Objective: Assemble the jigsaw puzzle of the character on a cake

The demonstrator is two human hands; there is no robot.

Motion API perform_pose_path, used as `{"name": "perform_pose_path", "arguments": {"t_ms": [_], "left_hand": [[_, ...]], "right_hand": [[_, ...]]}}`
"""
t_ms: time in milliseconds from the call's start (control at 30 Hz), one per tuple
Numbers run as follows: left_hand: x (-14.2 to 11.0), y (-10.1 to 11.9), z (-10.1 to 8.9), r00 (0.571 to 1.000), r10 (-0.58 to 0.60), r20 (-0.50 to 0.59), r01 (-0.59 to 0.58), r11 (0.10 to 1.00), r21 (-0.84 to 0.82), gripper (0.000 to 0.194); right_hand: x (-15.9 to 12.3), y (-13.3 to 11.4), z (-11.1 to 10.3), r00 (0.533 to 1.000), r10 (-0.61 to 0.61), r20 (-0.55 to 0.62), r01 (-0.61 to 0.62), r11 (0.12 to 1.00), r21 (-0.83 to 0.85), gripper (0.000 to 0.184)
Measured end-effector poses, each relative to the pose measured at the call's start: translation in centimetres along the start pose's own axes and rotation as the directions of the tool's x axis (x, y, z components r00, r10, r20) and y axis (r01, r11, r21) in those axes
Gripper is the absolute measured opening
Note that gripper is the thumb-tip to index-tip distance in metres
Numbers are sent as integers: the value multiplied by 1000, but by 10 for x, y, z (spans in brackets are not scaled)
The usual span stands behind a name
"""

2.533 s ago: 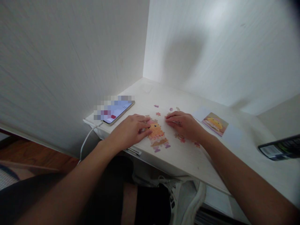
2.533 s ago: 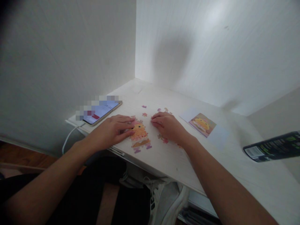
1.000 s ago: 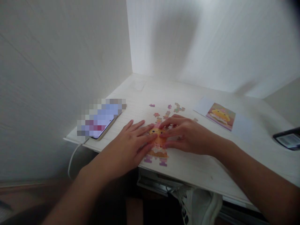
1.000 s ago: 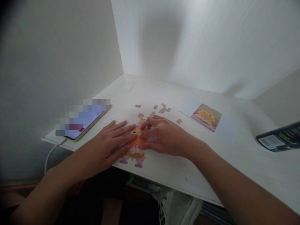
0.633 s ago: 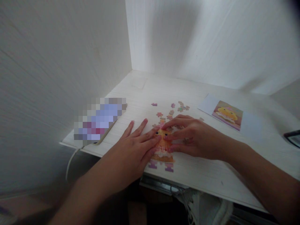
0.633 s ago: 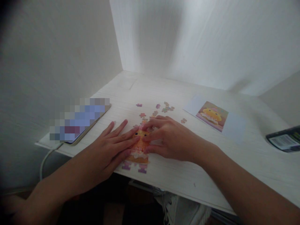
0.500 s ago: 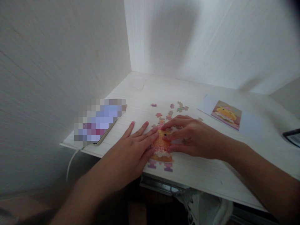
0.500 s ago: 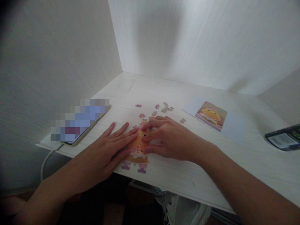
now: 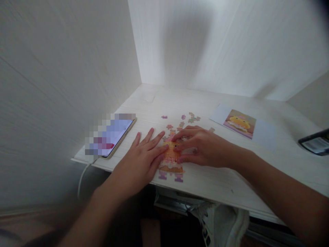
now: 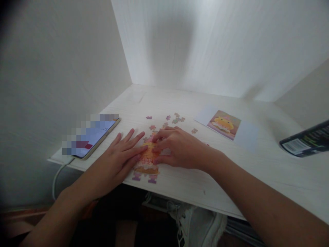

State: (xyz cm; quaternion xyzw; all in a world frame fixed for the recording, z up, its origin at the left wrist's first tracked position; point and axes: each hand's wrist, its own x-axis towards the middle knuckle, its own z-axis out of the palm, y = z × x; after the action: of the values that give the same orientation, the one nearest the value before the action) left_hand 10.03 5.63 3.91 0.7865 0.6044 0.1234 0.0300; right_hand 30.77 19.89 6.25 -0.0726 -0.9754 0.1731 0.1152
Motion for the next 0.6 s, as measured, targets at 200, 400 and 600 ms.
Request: {"name": "perform_pose_path", "arguments": {"t_ms": [200, 400, 600], "left_hand": [[-2, -3, 4, 997, -30, -78, 23, 996, -87, 43], [-2, -1, 4, 994, -48, -99, 42, 997, -62, 30], [-2, 2, 1, 995, -56, -88, 55, 998, -17, 28]], "right_hand": [[0, 0, 4, 999, 0, -40, 1, 1000, 14, 29], [0, -6, 9, 999, -37, -36, 34, 995, -96, 39], [1, -10, 10, 998, -61, 10, 62, 981, -186, 33]]}}
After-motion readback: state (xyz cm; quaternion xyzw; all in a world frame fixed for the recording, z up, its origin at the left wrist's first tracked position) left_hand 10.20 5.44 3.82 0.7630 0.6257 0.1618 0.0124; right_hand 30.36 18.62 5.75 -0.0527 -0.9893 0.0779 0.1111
